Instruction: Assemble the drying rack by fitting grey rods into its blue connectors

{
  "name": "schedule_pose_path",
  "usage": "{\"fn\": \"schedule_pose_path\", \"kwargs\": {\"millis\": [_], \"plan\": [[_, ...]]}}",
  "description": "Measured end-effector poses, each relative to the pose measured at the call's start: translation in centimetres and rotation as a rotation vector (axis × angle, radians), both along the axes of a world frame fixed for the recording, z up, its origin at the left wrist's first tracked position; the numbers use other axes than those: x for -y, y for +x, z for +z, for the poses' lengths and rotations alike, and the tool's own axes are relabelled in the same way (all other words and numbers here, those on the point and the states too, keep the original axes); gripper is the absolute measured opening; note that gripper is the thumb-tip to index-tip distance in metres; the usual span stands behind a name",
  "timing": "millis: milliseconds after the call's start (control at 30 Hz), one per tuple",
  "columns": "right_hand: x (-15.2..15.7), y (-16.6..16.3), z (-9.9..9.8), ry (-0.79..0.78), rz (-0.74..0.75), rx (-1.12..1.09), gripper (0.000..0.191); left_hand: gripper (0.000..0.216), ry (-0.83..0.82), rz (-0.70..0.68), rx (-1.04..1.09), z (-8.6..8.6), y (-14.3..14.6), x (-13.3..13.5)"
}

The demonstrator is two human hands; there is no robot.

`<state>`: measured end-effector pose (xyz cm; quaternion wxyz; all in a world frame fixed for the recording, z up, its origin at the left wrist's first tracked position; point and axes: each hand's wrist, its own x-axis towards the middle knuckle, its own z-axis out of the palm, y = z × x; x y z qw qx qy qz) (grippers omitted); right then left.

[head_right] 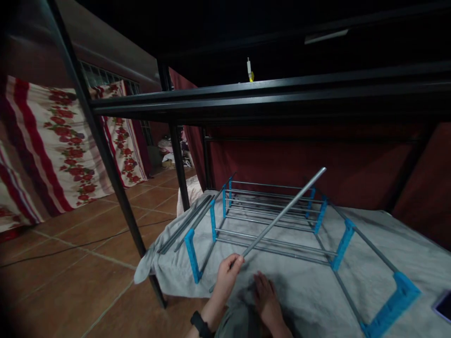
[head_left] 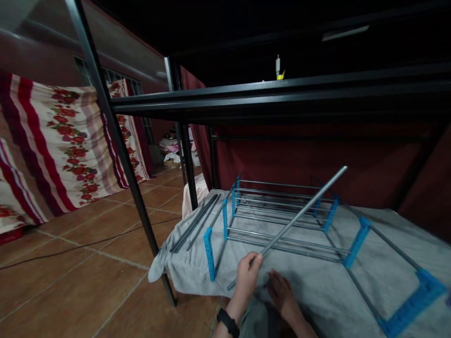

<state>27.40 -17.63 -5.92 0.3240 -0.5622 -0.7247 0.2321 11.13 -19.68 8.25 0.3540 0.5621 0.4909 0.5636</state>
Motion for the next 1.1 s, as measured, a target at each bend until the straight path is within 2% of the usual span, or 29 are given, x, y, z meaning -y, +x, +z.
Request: {"fn": "schedule_pose_path", "kwargs": {"millis": [67, 200, 333, 400, 500, 633, 800, 967, 1100], "plan": [[0.4, 1.2, 1.3, -0.077, -0.028, -0.196, 0.037, 0.05, -0.018, 0.011, -0.005, 0.0, -0.5, 0.4], [0.6, 2.8, 5.2, -0.163, -0.219, -0.507, 0.024, 0.055, -0.056, 0.03, 0.019, -0.1, -1.2, 0.8], [-0.3, 3.6, 10.6, -0.239, -0.366, -0.862, 0.04, 0.059, -0.091, -0.017, 0.018, 0.1, -1.5, 1.3], [-0.8, 4.0, 13.5, -0.219, -0.365, -1.032, 0.043, 0.06, -0.096, -0.022, -0.001, 0.2, -1.6, 1.7], [-1.5, 4.3, 17.8, -0.171, -0.318, -1.177, 0.039, 0.062, -0.092, -0.011, -0.029, 0.6, -1.9, 2.2], [-2.3, 4.5, 21.9, -0.158, -0.235, -1.282, 0.032, 0.061, -0.097, -0.025, -0.046, 0.8, -1.7, 2.5], [-2.8, 4.8, 24.0, -0.109, -0.207, -1.277, 0.03, 0.058, -0.08, -0.077, -0.108, 0.5, -0.2, 2.3], [-3.2, 6.1, 24.3, -0.05, -0.224, -1.24, 0.033, 0.049, -0.051, -0.129, -0.164, 0.2, 0.1, 1.2], [-3.8, 7.8, 24.0, -0.014, -0.263, -1.279, 0.029, 0.036, -0.024, -0.083, -0.283, 0.0, -1.2, -0.1]]}}
